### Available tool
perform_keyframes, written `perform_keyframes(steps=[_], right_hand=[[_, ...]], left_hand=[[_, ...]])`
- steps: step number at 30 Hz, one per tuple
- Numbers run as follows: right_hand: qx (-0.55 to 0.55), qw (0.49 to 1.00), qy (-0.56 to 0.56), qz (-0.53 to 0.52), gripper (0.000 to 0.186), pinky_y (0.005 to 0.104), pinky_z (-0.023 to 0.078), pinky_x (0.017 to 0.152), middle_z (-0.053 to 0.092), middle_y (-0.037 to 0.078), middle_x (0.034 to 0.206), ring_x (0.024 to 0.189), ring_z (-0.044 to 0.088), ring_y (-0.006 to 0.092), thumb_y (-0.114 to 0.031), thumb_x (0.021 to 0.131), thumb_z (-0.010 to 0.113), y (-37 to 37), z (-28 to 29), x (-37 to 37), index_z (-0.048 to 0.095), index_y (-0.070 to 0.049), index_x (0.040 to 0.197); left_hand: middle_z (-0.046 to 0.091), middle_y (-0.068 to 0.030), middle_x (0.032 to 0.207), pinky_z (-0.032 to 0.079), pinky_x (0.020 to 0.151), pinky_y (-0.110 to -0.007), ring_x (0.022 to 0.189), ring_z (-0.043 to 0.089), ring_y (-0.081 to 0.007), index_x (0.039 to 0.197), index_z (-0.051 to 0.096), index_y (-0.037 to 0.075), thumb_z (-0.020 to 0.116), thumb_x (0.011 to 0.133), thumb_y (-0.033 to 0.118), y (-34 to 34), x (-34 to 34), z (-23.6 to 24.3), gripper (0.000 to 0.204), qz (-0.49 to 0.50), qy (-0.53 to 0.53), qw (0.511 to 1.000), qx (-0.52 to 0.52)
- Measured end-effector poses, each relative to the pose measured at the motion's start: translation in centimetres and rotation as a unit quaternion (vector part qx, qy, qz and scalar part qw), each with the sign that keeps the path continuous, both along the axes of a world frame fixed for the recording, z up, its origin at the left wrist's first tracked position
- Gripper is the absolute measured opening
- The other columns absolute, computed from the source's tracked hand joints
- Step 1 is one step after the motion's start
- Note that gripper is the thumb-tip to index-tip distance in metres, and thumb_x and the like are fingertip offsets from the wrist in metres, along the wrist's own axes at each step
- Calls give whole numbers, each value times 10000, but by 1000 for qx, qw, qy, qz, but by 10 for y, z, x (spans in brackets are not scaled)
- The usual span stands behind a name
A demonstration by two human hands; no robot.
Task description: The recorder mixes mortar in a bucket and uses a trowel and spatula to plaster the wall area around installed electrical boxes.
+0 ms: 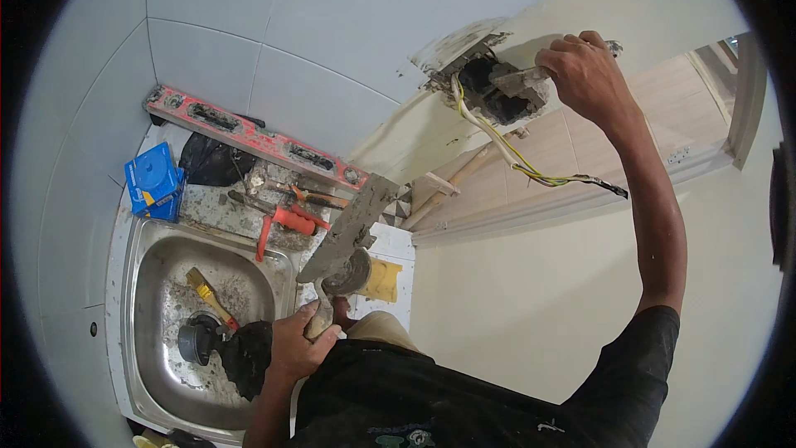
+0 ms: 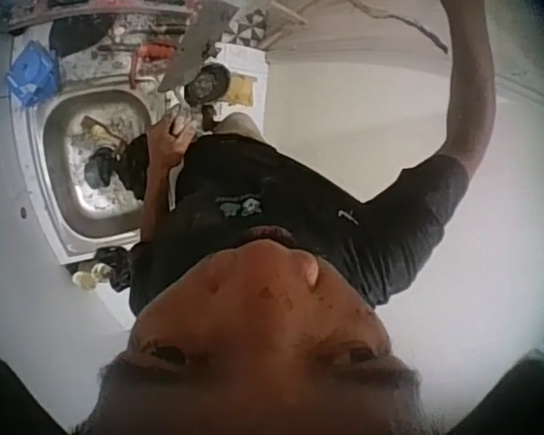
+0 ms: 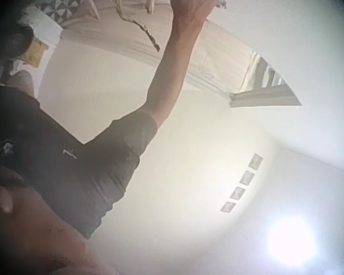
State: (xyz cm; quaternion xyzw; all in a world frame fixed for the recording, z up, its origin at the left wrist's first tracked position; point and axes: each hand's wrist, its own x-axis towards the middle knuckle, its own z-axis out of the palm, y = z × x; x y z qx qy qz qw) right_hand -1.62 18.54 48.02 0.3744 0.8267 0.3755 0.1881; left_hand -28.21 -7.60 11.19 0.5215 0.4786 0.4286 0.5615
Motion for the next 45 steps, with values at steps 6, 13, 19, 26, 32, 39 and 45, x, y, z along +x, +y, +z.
perform_keyframes(steps=[6, 13, 19, 26, 32, 39, 45], right_hand=[[28, 998, -49, -41, 91, 385, 430, 853, 692, 95, 876, 851, 638, 262, -32, 793, 626, 18, 1, -5, 688, -59, 854], [71, 996, -38, 49, 142, 383, 459, 805, 692, 111, 837, 829, 658, 253, -1, 729, 562, 21, -8, -5, 671, -65, 795], [118, 991, -57, 39, 147, 378, 454, 780, 693, 91, 862, 851, 652, 234, -25, 739, 562, 16, -7, 4, 660, -68, 839], [178, 982, -57, 1, 36, 371, 447, 749, 645, 79, 750, 782, 642, 242, -60, 776, 580, -17, -13, -3, 610, -64, 795], [87, 995, 15, -48, 42, 452, 489, 678, 640, 121, 758, 755, 646, 311, -71, 807, 587, -22, -6, -1, 591, -49, 772], [25, 997, 1, -72, 71, 443, 517, 656, 634, 137, 760, 741, 643, 335, -87, 815, 579, -1, -17, -18, 593, -28, 778], [98, 993, -26, -63, 90, 435, 515, 666, 620, 127, 753, 753, 640, 316, -93, 844, 547, -10, -26, -17, 572, -42, 774]], left_hand=[[671, -267, 902, 535, 763, -354, 851, 701, -312, 1091, 609, -114, 764, 735, 188, 0, -9, -1, 491, 10, 9, 1000, 9], [670, -262, 871, 536, 740, -355, 817, 702, -305, 1097, 602, -113, 773, 736, 195, 3, -8, -5, 504, 15, -26, 999, 28], [668, -262, 859, 535, 730, -358, 802, 699, -314, 1086, 600, -118, 773, 739, 196, 5, -6, -8, 499, 0, -44, 999, 24], [670, -247, 841, 532, 719, -349, 784, 698, -297, 1078, 600, -118, 765, 748, 158, 3, -7, -6, 461, 7, -46, 998, 52], [673, -225, 814, 526, 703, -323, 769, 690, -229, 1091, 598, -114, 752, 759, 151, 0, -8, -1, 453, -1, -56, 998, 26], [674, -178, 791, 516, 686, -308, 718, 642, -152, 1103, 604, -99, 731, 769, 139, 7, -9, 14, 429, -24, -55, 998, 0], [675, -182, 794, 516, 682, -309, 724, 652, -161, 1101, 603, -100, 748, 764, 149, 4, -5, 0, 444, 13, -62, 997, 34]])
